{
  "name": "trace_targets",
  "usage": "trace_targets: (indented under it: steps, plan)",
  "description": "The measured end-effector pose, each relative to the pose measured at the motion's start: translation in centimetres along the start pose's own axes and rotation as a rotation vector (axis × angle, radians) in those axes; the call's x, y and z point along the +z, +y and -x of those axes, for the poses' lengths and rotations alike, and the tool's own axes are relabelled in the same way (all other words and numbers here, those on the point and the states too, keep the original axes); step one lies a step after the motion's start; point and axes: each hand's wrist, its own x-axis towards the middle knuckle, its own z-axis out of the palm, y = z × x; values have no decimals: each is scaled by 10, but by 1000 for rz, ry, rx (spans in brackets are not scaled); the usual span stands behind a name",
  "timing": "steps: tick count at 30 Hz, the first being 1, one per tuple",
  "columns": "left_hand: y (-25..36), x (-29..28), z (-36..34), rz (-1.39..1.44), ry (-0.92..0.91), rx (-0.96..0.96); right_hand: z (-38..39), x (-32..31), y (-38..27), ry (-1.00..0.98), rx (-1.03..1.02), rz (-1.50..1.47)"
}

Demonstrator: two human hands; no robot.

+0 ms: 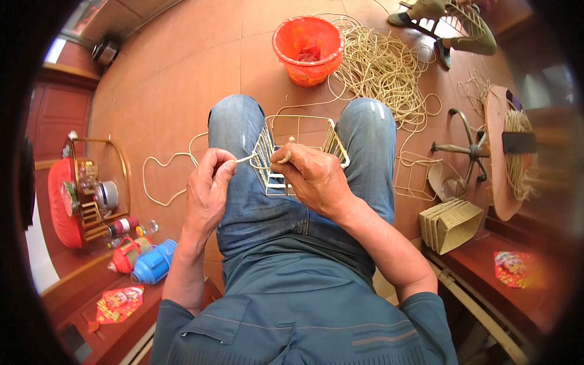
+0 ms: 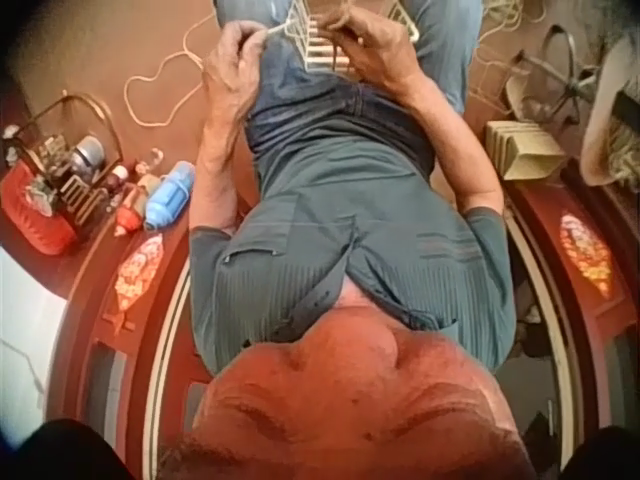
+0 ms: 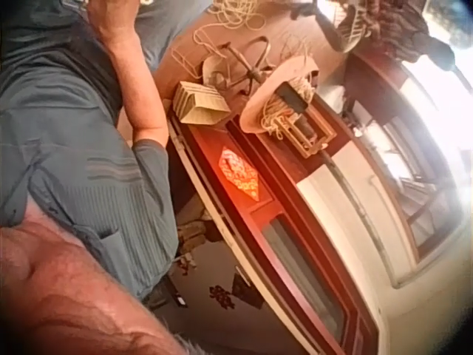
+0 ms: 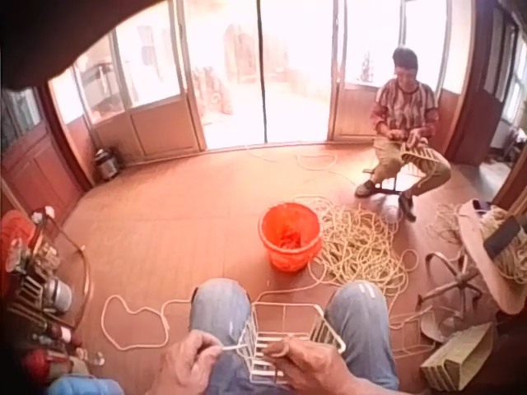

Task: Weaving a small basket-like structure using straw or twine.

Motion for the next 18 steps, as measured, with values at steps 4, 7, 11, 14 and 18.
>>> trace_targets:
  steps: [4,7,11,14,18]
  plan:
    - [-4,10,6,150,-55,-4,6,1,1,61,-63,41]
    - [-3,14,7,147,-92,50,9,2,1,124,-101,18]
    - [-1,15,8,190,-139,10,16,1,0,124,-109,37]
    - [-2,16,9,228,-151,-40,20,0,-2,150,-195,80]
    - [-4,19,10,257,-89,22,25,2,-7,163,-207,126]
